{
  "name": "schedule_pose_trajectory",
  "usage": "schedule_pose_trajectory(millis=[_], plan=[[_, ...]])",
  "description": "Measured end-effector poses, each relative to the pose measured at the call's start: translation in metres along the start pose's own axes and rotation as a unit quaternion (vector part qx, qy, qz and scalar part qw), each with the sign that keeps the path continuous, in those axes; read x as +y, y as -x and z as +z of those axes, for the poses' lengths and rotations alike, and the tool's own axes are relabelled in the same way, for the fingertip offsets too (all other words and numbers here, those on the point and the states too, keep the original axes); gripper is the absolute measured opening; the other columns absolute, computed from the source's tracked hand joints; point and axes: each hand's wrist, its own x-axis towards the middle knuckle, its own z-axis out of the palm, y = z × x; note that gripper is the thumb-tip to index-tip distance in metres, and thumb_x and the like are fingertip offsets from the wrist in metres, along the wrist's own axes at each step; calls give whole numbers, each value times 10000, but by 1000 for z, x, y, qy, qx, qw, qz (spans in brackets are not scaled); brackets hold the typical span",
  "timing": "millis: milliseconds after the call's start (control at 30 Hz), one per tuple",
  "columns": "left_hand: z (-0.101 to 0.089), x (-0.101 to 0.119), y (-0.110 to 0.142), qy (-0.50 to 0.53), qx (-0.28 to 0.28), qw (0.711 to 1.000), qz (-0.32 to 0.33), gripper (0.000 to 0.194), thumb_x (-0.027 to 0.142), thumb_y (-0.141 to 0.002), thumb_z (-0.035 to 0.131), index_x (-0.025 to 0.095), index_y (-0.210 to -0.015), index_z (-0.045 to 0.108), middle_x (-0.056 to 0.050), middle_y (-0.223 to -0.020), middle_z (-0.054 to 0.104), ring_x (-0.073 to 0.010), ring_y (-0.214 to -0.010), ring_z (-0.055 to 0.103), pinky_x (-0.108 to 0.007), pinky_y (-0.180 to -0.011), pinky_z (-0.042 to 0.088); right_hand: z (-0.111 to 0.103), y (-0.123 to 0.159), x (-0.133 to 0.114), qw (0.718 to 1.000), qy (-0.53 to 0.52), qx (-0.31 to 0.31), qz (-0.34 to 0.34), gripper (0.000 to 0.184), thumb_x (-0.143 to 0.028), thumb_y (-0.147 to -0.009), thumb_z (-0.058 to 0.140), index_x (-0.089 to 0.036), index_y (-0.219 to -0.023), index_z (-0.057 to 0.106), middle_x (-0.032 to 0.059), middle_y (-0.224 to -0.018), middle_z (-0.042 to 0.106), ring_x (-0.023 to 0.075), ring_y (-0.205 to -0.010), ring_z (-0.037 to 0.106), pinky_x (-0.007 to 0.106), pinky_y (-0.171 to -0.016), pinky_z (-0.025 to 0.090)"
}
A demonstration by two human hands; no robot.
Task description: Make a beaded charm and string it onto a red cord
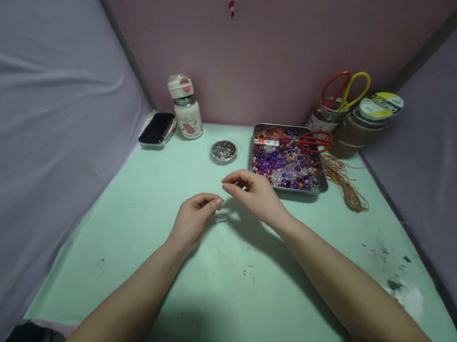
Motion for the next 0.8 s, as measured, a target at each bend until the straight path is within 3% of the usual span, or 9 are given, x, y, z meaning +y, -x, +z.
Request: schedule_pose_trajectory(millis=[167,433,800], plan=[[1,-1,1,-6,-8,1000,-11,195,338,-672,738,159,-737,699,-46,-746,655,-139,-715,555,-293,-710,413,0,0,0,999,12,-36,-9,139,-321,-799,626,-183,-787,642,21,-776,637,147,-727,551,287,-669,423],[0,0,-1,125,-1,989,-84,246,331,-611,792,145,-736,691,-13,-677,594,-72,-588,452,-253,-607,345,-1,2,-3,994,79,-22,-69,113,-251,-857,550,-190,-771,589,20,-832,556,142,-773,519,279,-687,395],[1,-5,0,132,-18,988,-79,242,319,-618,792,145,-759,700,-13,-692,597,-74,-598,450,-252,-603,328,12,4,4,996,63,-19,-65,113,-242,-863,533,-193,-766,567,19,-808,547,148,-767,516,283,-690,400]])
